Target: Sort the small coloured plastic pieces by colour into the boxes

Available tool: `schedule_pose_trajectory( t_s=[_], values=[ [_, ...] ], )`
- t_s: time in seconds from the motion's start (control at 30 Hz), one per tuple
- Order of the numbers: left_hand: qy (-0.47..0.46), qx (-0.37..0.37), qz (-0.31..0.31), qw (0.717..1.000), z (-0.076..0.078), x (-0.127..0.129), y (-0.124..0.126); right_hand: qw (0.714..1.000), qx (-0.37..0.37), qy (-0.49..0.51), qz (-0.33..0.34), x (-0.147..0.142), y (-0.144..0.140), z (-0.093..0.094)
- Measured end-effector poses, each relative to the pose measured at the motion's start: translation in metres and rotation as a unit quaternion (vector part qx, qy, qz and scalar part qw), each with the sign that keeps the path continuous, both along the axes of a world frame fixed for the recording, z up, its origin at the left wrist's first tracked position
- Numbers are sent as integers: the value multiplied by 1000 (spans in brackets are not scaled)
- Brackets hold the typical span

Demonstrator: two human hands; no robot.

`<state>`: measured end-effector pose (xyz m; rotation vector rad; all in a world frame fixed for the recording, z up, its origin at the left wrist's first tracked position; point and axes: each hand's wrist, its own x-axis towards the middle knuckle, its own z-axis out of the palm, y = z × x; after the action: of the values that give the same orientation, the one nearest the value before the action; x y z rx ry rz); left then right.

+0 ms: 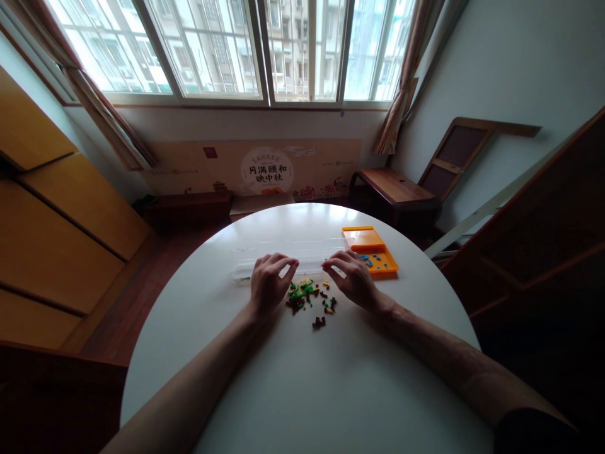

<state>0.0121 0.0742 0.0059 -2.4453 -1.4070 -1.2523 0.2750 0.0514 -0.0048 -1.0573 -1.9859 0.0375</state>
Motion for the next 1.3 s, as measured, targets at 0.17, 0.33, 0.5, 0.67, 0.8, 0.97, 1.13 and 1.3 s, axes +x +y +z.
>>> schedule_pose_trajectory(
  t_s=[0.17,0.33,0.5,0.67,0.8,0.97,1.13,1.3],
  values=[
    [2,-7,-6,1000,1,-1,-3,999,-15,-35,8,-4,10,13],
    [-3,-4,-15,1000,1,-3,-2,999,-22,-34,4,-13,20,20],
    [31,-30,-35,998,2,-4,0,999,-30,-28,-1,-17,19,10],
    [106,-71,-61,990,-4,-2,2,999,-29,-34,1,-12,13,5],
    [127,-90,-70,985,-6,-1,2,999,-34,-23,15,-6,8,9],
    [105,-93,-77,987,-4,-1,4,999,-37,-8,18,-1,3,7],
    [84,-101,-84,988,-2,-1,5,999,-39,3,25,-1,1,1],
    [64,-111,-88,988,-4,-1,8,999,-34,12,28,-5,0,-1]
  ],
)
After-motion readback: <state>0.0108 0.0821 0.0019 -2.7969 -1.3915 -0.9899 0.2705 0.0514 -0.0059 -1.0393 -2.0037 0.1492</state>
